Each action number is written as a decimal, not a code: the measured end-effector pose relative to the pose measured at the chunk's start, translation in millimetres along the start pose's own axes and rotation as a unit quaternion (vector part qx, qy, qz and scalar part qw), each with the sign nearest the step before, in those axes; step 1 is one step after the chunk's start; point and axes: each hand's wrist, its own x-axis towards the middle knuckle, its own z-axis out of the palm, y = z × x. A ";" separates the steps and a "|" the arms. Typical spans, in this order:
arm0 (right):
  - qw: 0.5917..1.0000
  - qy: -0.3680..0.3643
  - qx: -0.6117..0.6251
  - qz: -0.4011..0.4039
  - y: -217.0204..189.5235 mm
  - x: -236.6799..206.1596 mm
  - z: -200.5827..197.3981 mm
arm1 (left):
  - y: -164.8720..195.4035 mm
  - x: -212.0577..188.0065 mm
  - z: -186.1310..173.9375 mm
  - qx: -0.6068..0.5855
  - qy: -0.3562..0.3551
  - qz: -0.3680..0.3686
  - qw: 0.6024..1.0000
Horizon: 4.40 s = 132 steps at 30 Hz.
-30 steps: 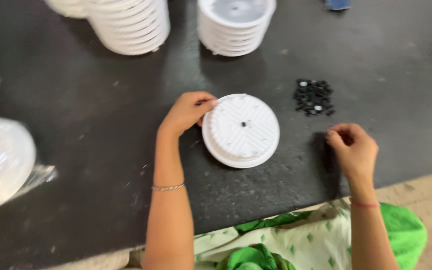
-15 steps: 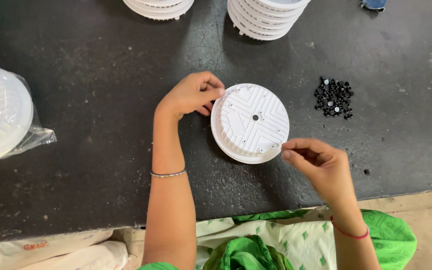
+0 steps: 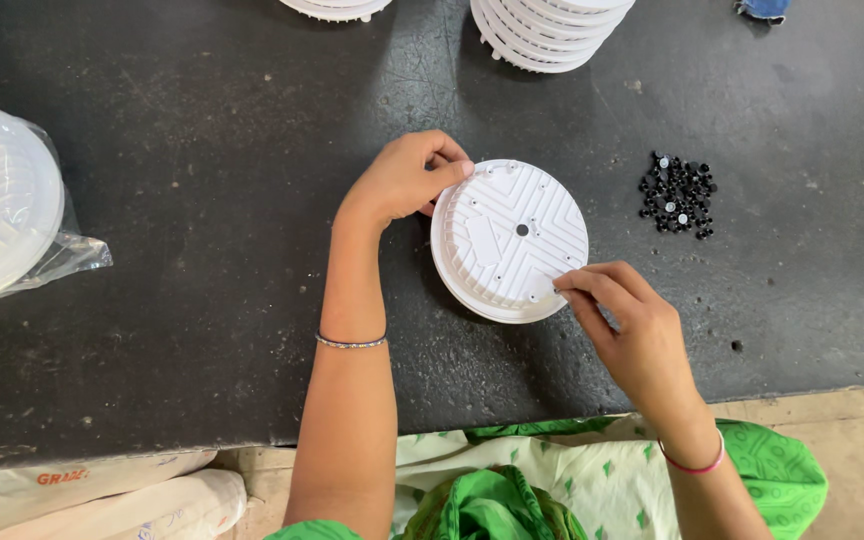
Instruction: The person picks small black screws from a pile on the workbench and inserts them one by one into holes on a white plastic lamp cover dome, pressing each into place. They then stack the finished cover onto a pile of completed covers and begin fitting screws into the next cover.
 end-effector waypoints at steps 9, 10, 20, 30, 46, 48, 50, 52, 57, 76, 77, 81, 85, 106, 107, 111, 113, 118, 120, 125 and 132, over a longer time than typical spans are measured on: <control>0.998 -0.043 -0.033 -0.030 -3.9 5.2 -10.5 | 1.2 2.4 5.5 0.003 0.001 -0.005 1.000; 0.998 -0.048 -0.036 -0.032 -4.5 6.3 -11.5 | 1.3 2.8 5.7 0.007 0.001 -0.007 1.000; 0.998 -0.050 -0.008 -0.041 -1.4 10.5 -15.6 | 2.8 2.3 6.8 0.006 0.001 -0.005 1.000; 1.000 -0.005 0.009 -0.007 0.2 -3.4 -12.1 | 1.7 4.1 7.2 0.012 0.000 -0.010 1.000; 0.997 0.014 0.016 0.074 -0.6 -0.3 -1.7 | 0.4 4.0 6.3 0.016 -0.001 -0.005 1.000; 0.996 0.012 0.015 0.084 -2.9 0.0 0.9 | -0.7 3.4 5.2 0.013 -0.002 -0.001 1.000; 0.996 0.008 0.011 0.089 -5.1 0.5 2.1 | -1.7 3.9 5.5 0.006 -0.004 0.002 1.000; 0.996 0.002 0.002 0.087 -8.0 1.4 2.5 | -2.7 4.0 4.9 0.014 0.000 -0.004 1.000; 0.997 -0.010 0.021 0.072 -14.8 2.2 0.5 | -4.5 4.9 4.7 0.020 0.004 -0.003 1.000; 0.995 -0.077 0.032 0.047 -19.4 11.8 3.8 | -5.5 2.9 2.1 0.041 0.010 0.000 0.999; 0.995 -0.080 0.027 0.048 -19.8 12.2 3.5 | -5.2 2.8 2.3 0.046 0.011 -0.001 0.999; 0.997 -0.071 0.014 0.029 -21.6 12.3 4.1 | -4.0 1.6 2.0 0.053 0.014 0.002 0.998; 0.997 -0.065 0.012 0.030 -22.0 9.4 3.2 | -3.7 0.7 2.1 0.048 0.014 0.006 0.999; 0.995 -0.052 0.059 0.066 -21.3 -0.4 0.0 | -10.3 1.9 1.6 0.026 0.006 0.006 1.000; 0.994 -0.043 0.071 0.068 -21.5 -0.4 0.1 | -10.4 2.2 1.4 0.028 0.007 0.003 1.000; 0.994 -0.023 0.080 0.067 -22.1 3.0 0.4 | -9.6 2.8 1.2 0.011 -0.001 -0.004 1.000; 0.995 -0.033 0.058 0.069 -22.5 4.9 -0.4 | -8.8 3.1 0.8 0.010 -0.006 -0.004 1.000; 0.997 -0.052 0.019 0.062 -26.5 8.5 2.8 | -7.1 2.0 1.2 0.019 -0.006 -0.012 1.000; 0.997 -0.054 0.015 0.053 -28.2 10.9 4.2 | -6.3 1.3 -1.2 0.020 -0.003 -0.011 1.000; 0.996 -0.077 0.016 0.051 -28.7 18.1 2.4 | -6.2 1.2 -2.5 0.011 -0.006 -0.006 1.000; 0.994 -0.098 -0.008 0.041 -30.6 20.8 1.3 | -8.7 1.5 -4.3 0.000 -0.009 -0.018 1.000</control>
